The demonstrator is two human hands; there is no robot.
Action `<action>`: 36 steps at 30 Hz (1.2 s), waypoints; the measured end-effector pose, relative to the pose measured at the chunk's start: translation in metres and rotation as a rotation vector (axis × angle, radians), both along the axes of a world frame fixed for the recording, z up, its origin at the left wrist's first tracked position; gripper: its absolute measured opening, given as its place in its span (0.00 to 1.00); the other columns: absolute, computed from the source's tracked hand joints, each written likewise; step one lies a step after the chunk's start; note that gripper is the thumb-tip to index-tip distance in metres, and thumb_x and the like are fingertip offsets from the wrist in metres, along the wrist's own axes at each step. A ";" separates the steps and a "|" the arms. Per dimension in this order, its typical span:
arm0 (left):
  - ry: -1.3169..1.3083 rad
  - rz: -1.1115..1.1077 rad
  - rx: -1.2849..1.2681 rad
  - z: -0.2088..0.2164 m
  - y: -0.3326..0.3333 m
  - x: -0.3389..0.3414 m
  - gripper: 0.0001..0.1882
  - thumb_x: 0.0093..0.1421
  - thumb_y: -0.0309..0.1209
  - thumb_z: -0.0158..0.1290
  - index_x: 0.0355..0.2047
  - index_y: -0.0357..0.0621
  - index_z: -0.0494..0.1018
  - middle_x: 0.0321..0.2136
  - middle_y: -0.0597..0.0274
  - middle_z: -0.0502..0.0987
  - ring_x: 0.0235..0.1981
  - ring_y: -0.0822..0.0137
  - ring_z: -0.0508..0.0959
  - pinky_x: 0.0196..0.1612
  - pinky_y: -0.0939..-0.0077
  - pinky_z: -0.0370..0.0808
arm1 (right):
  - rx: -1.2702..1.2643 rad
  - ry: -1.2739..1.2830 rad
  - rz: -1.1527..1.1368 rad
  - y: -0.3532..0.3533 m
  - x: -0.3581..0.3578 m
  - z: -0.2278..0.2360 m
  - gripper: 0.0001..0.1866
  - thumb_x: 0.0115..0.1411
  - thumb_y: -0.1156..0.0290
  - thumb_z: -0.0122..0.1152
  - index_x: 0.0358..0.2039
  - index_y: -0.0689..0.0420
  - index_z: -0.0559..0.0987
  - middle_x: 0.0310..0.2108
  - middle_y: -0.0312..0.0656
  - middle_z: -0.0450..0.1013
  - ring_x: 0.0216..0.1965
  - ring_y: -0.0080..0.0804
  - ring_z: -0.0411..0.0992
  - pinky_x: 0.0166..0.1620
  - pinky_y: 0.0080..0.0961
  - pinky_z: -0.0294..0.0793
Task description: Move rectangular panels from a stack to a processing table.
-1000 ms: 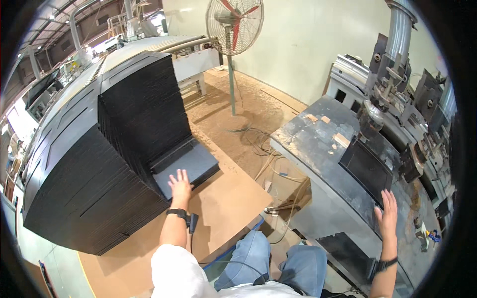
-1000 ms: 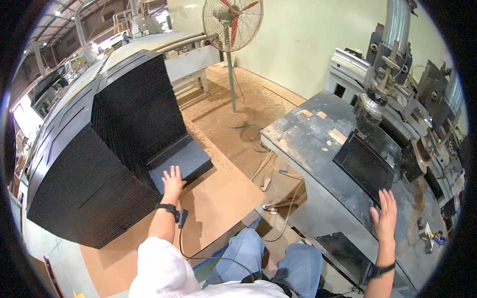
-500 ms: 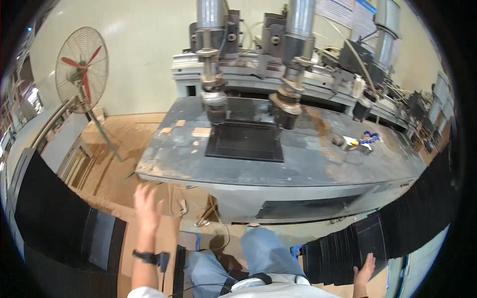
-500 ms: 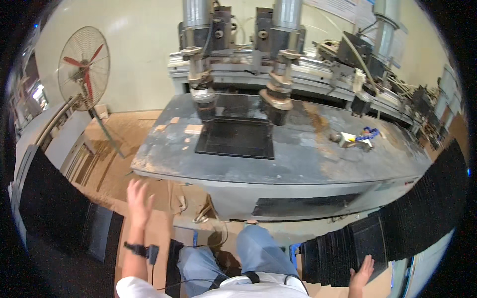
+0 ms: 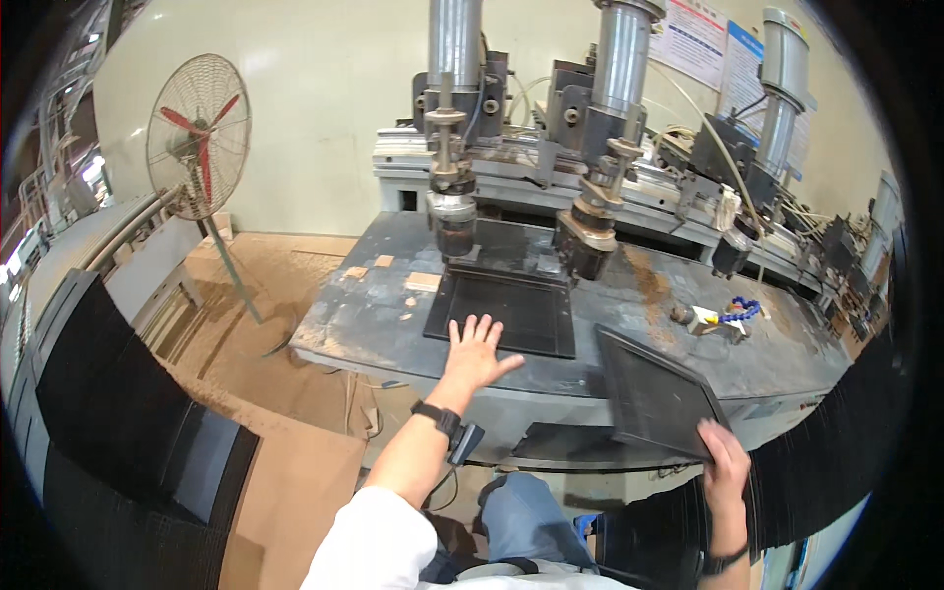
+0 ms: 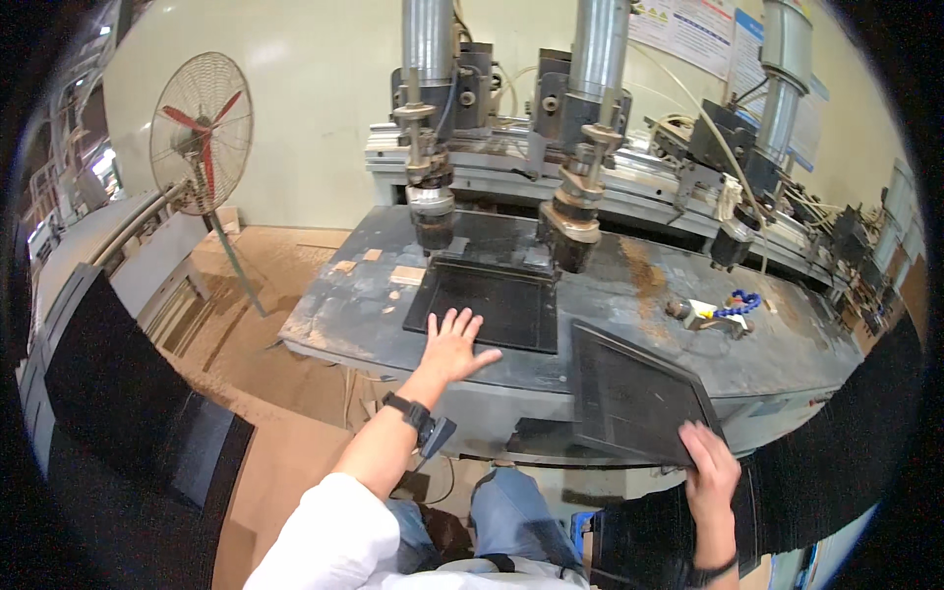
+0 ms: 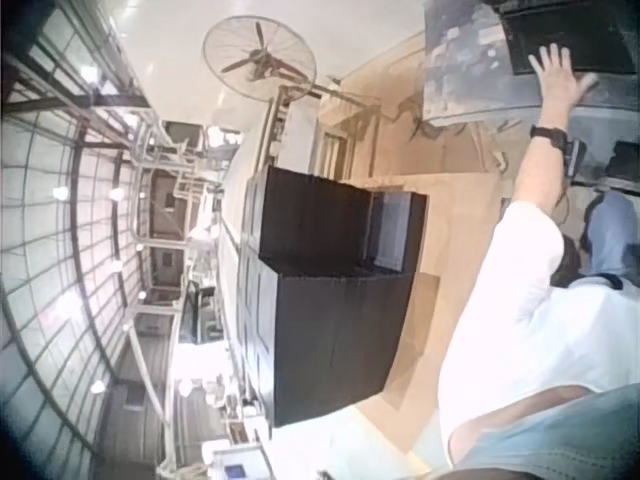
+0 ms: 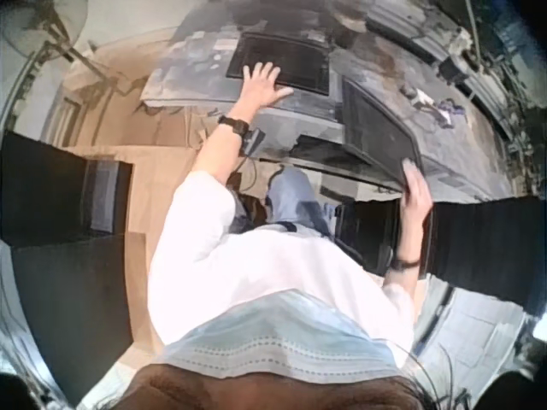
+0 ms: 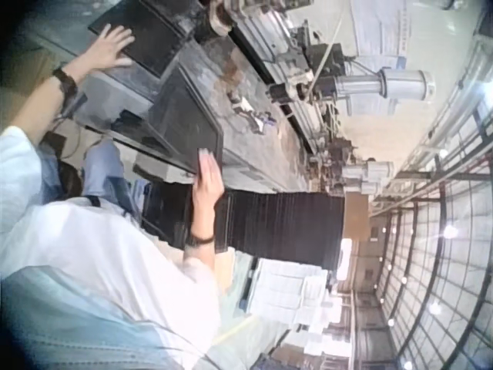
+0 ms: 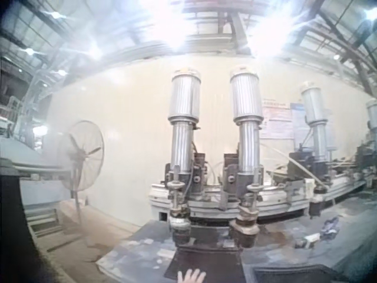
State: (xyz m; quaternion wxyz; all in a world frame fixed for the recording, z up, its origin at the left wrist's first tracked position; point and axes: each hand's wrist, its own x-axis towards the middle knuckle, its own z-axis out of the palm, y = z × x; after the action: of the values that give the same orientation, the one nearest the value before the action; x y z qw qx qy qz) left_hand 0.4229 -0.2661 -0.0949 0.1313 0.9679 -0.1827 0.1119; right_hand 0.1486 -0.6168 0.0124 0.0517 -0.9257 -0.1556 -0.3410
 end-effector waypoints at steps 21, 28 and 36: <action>-0.411 0.678 0.304 -0.038 0.342 -0.324 0.18 0.52 0.25 0.49 0.45 0.40 0.73 0.46 0.55 0.77 0.48 0.57 0.76 0.51 0.66 0.74 | -0.103 0.303 0.208 0.149 0.315 -0.103 0.25 0.54 0.67 0.62 0.53 0.56 0.73 0.56 0.44 0.68 0.60 0.49 0.61 0.63 0.43 0.56; 0.140 1.217 0.340 -0.120 0.419 -0.306 0.33 0.54 0.34 0.57 0.59 0.38 0.61 0.60 0.52 0.64 0.57 0.47 0.67 0.57 0.58 0.68 | -0.013 0.178 0.392 0.156 0.239 -0.062 0.22 0.57 0.75 0.56 0.54 0.57 0.71 0.56 0.47 0.67 0.63 0.49 0.57 0.66 0.48 0.50; 0.255 1.143 0.131 -0.101 0.455 -0.280 0.29 0.40 0.37 0.69 0.41 0.40 0.71 0.46 0.51 0.74 0.43 0.51 0.78 0.46 0.59 0.76 | 0.138 0.083 -0.411 -0.110 0.008 -0.106 0.34 0.54 0.79 0.58 0.62 0.59 0.62 0.65 0.49 0.55 0.65 0.47 0.53 0.65 0.38 0.51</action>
State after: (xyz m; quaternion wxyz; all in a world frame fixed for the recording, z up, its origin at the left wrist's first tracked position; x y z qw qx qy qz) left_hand 0.1429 0.1892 -0.1964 0.0109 0.9247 0.3788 0.0361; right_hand 0.1570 -0.7268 -0.0934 0.0507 -0.9454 0.0621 -0.3158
